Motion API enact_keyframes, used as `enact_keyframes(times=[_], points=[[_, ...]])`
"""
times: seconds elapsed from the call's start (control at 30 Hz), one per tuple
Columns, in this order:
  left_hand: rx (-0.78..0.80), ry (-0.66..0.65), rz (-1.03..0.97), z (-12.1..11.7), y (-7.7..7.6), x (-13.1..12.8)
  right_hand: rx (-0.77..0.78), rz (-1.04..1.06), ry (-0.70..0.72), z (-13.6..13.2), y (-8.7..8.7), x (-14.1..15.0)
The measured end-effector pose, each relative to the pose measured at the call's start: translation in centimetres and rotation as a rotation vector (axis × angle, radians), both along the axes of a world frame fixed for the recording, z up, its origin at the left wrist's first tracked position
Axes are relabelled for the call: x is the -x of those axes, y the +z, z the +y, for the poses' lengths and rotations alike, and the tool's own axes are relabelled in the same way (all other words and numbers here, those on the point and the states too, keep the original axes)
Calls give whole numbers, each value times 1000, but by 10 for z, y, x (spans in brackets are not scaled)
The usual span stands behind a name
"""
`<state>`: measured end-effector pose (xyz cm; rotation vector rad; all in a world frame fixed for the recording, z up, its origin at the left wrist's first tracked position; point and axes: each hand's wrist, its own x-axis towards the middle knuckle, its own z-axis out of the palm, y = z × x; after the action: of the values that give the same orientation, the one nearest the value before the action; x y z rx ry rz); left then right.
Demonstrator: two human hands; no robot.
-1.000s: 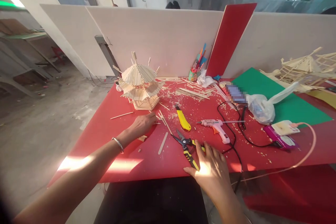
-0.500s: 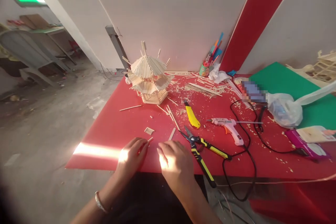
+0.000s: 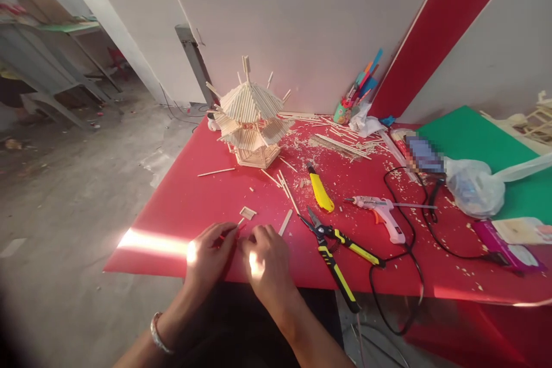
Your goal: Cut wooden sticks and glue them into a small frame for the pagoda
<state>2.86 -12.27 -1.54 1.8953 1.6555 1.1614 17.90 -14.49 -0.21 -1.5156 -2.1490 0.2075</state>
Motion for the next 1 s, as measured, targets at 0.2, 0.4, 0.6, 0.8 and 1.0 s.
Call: enact_keyframes(times=[0.2, 0.4, 0.6, 0.8, 1.0], points=[[-81, -95, 159, -1, -6, -10, -103, -132, -218, 14, -8, -32], [-104, -168, 300, 3, -11, -17, -71, 19, -118, 2, -6, -24], [-80, -178, 261, 3, -11, -17, -26, -72, -86, 5, -8, -11], [-115, -150, 287, 4, -10, -19, -64, -126, -112, 8, -11, -11], [-95, -108, 366, 4, -9, -20, -62, -121, -112, 7, -11, -8]])
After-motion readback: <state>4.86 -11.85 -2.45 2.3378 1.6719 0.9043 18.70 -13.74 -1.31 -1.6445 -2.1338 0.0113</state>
